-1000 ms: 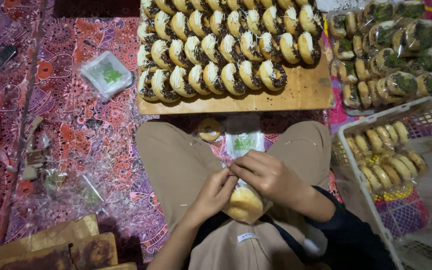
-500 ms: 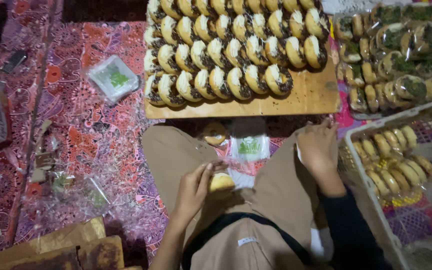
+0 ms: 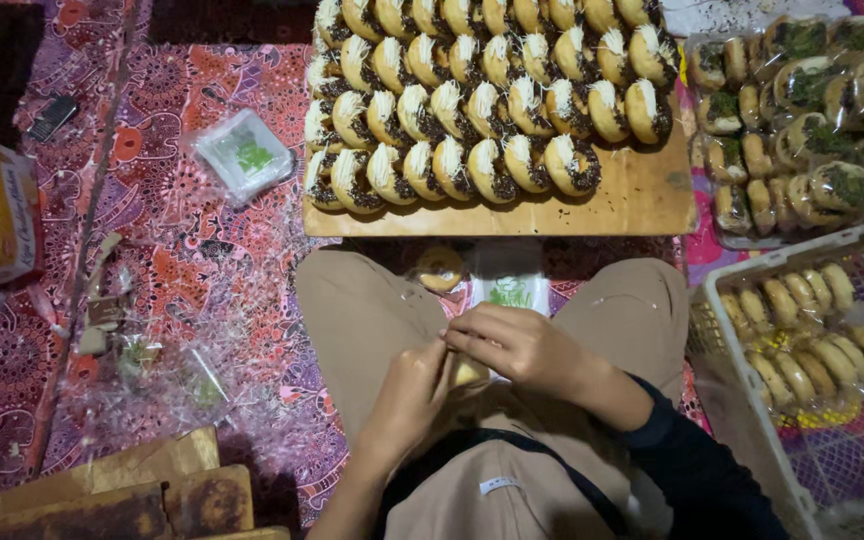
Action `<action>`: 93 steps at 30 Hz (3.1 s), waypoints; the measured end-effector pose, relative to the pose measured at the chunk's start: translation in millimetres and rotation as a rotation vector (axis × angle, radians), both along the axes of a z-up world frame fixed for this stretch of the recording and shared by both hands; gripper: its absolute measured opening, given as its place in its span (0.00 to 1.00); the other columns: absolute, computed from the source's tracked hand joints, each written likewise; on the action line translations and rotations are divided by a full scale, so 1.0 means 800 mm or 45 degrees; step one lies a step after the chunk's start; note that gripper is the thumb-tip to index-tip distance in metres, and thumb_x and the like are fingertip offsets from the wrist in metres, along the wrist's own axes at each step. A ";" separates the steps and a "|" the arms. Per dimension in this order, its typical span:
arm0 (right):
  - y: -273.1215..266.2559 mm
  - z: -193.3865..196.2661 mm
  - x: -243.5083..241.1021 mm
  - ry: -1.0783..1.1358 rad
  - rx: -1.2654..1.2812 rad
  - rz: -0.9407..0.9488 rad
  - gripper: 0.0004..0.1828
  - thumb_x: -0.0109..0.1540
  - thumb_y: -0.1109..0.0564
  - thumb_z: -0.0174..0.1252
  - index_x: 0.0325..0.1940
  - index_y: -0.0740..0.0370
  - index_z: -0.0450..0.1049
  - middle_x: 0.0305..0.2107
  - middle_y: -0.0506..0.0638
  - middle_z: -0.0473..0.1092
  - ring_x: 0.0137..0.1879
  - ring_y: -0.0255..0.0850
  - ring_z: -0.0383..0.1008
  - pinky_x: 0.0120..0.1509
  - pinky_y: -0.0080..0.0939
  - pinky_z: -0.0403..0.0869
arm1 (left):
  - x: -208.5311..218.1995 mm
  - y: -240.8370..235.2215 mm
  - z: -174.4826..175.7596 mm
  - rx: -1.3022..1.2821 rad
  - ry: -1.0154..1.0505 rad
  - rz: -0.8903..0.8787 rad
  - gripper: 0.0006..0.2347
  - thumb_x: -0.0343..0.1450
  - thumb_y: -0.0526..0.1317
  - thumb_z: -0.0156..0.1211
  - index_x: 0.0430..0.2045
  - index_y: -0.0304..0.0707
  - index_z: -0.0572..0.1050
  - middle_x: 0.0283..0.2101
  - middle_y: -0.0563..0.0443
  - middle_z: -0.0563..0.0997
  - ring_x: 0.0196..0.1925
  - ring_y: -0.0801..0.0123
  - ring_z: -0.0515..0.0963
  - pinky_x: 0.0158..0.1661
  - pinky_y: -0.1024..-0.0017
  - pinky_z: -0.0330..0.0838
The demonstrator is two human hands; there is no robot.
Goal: The person sits on a patterned rug and individually wraps small ring-shaped pastries in clear plastic bags. They pick each pastry from a wooden board, place it into a bag, and set the packaged item aside in a nearby basket.
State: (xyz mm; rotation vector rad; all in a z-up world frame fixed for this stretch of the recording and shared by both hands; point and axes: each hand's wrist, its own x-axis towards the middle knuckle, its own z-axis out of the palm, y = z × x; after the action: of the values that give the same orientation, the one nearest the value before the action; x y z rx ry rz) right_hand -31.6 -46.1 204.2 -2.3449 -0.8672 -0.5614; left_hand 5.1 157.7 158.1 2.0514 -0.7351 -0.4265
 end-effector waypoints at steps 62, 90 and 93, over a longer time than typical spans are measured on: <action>0.069 -0.197 -0.006 1.143 1.414 -0.348 0.25 0.62 0.57 0.66 0.60 0.71 0.71 0.48 0.53 0.77 0.54 0.36 0.77 0.60 0.38 0.76 | 0.033 0.021 -0.051 -0.452 0.730 0.821 0.16 0.80 0.43 0.46 0.57 0.31 0.74 0.49 0.39 0.81 0.47 0.64 0.79 0.44 0.70 0.74; 0.034 -0.459 0.021 1.205 1.352 -1.228 0.08 0.62 0.59 0.58 0.43 0.62 0.78 0.30 0.50 0.76 0.30 0.33 0.74 0.31 0.35 0.71 | 0.106 0.089 -0.240 -0.496 0.504 0.976 0.08 0.67 0.32 0.71 0.22 0.32 0.74 0.23 0.58 0.76 0.24 0.81 0.70 0.26 0.81 0.64; -0.064 -0.491 0.034 0.892 0.916 -1.046 0.08 0.62 0.60 0.57 0.41 0.65 0.77 0.32 0.56 0.78 0.36 0.45 0.78 0.40 0.45 0.76 | 0.152 0.029 -0.284 -0.477 0.595 0.754 0.14 0.64 0.33 0.74 0.19 0.33 0.68 0.20 0.57 0.72 0.21 0.79 0.67 0.21 0.76 0.61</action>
State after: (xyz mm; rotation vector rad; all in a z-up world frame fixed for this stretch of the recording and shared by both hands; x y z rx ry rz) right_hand -4.7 -97.5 -188.2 -1.8857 0.5699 -0.2347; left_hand 126.9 181.1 -69.2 1.6226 0.0832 -0.3673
